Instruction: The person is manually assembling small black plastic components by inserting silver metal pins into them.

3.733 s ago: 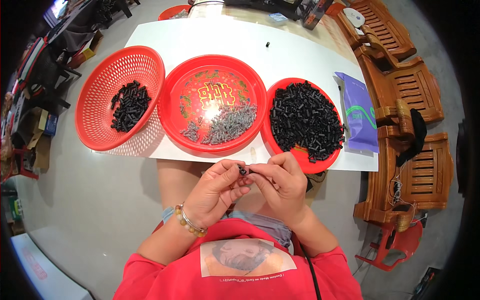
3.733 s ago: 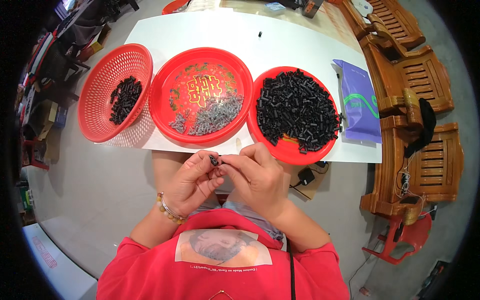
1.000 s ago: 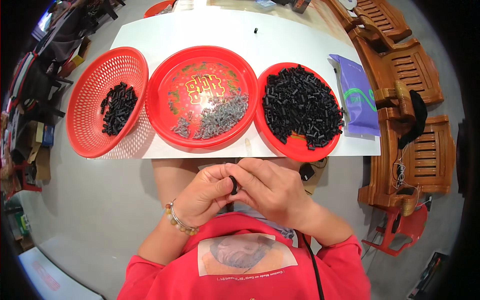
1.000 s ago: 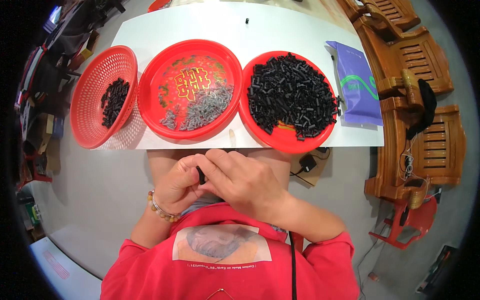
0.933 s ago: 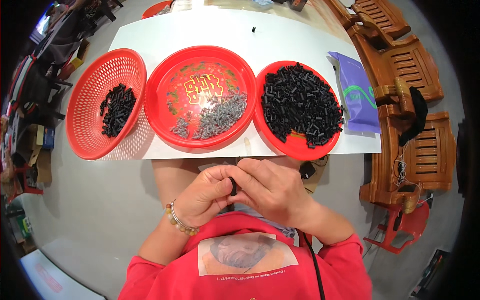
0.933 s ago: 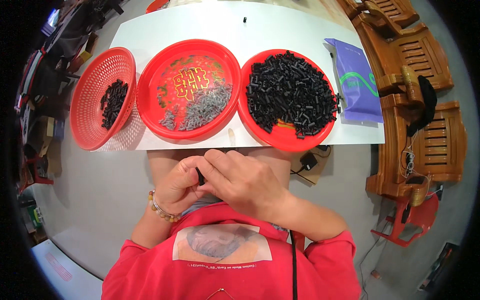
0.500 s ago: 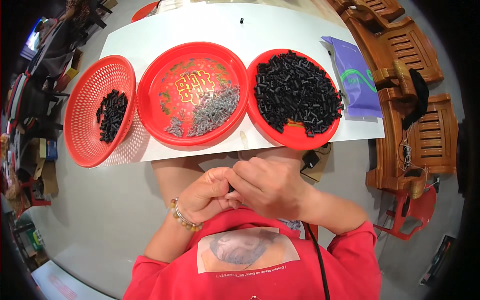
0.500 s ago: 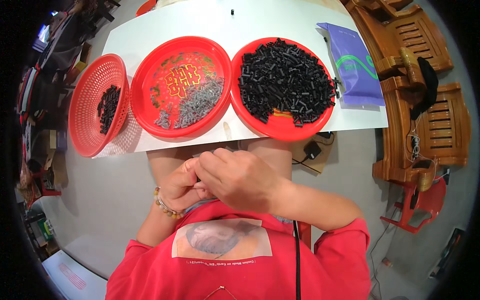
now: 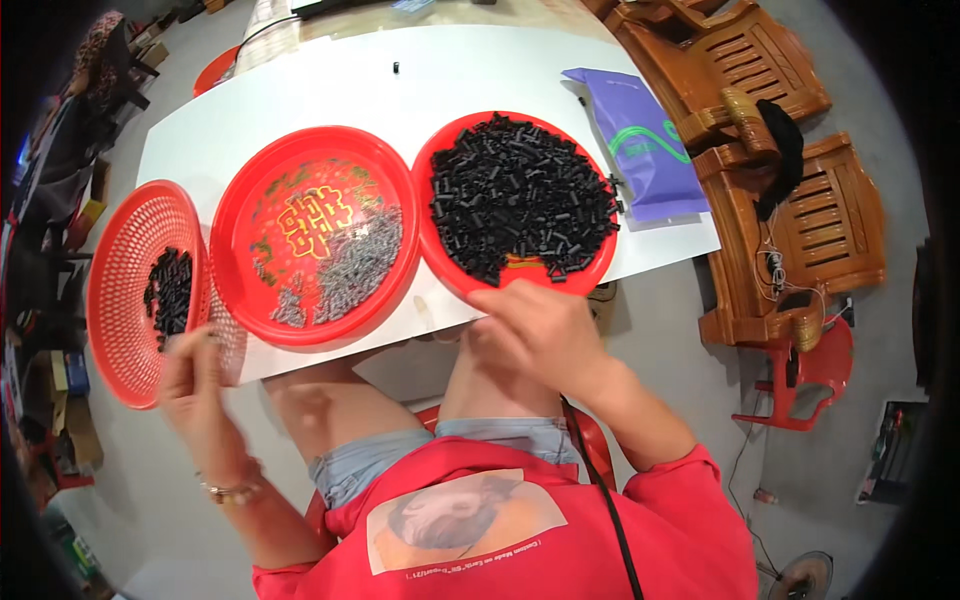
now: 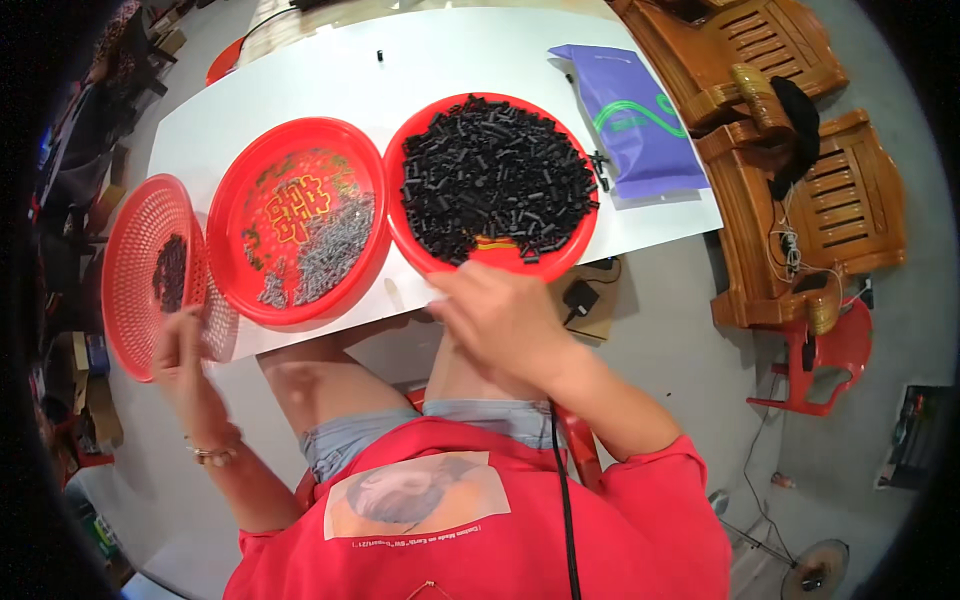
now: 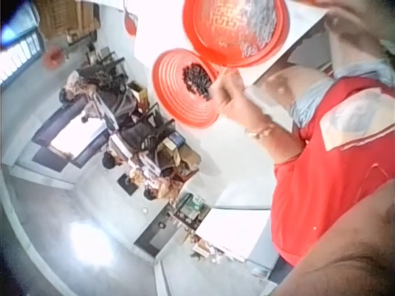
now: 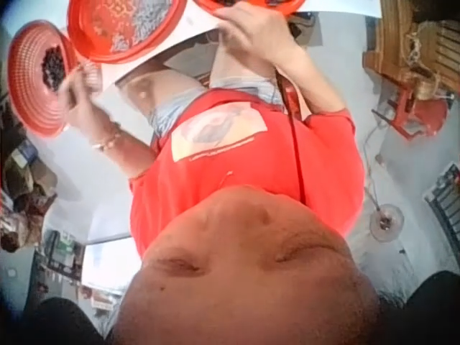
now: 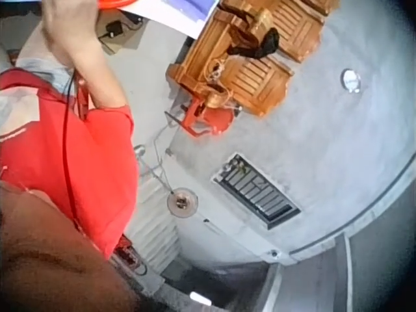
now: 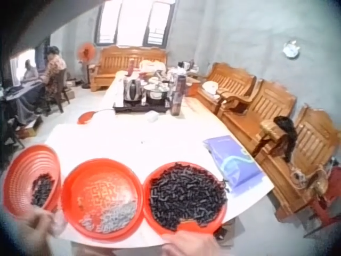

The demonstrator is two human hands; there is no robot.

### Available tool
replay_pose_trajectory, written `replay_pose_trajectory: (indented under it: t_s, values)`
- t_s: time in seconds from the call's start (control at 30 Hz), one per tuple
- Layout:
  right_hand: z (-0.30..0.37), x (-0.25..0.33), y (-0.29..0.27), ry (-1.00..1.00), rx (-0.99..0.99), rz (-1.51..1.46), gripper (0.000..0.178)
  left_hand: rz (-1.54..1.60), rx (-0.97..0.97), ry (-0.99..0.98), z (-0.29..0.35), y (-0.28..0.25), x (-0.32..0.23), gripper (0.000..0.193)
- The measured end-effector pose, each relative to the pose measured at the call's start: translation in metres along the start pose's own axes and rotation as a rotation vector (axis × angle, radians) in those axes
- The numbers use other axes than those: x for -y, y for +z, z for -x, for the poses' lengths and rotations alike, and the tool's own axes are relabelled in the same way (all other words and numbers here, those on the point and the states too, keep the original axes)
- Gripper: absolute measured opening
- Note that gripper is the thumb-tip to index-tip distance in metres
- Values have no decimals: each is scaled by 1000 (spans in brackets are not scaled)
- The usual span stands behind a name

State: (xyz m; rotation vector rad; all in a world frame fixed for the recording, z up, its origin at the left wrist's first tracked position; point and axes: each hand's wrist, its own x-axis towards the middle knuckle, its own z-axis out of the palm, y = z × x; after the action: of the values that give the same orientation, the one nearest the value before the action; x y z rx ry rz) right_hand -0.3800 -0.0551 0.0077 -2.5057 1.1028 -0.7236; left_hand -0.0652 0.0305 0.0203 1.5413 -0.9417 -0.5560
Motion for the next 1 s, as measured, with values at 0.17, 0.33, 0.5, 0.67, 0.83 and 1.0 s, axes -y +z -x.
replay_pose_trajectory:
  t_s: [0.17, 0.33, 0.5, 0.67, 0.83, 1.0]
  values:
    - [14, -42, -12, 370, -81, 105, 8, -607, -317, 233, -45, -49, 21, 17]
    - [5, -46, -3, 338, -74, 133, 8, -759, -312, 118, -51, -63, 40, 23]
    - [1, -52, 8, 299, -66, 143, 9, -602, -419, 378, -38, -26, 28, 21]
    - [-9, -51, 20, 302, -36, 247, 10, -374, -230, 343, -5, 15, 16, 11]
    - [1, -49, 17, 333, -64, 212, 9, -167, 131, 189, 29, 59, 15, 11]
    - [9, -37, 2, 311, -104, 159, 9, 1, 407, -11, 57, 99, 8, 11]
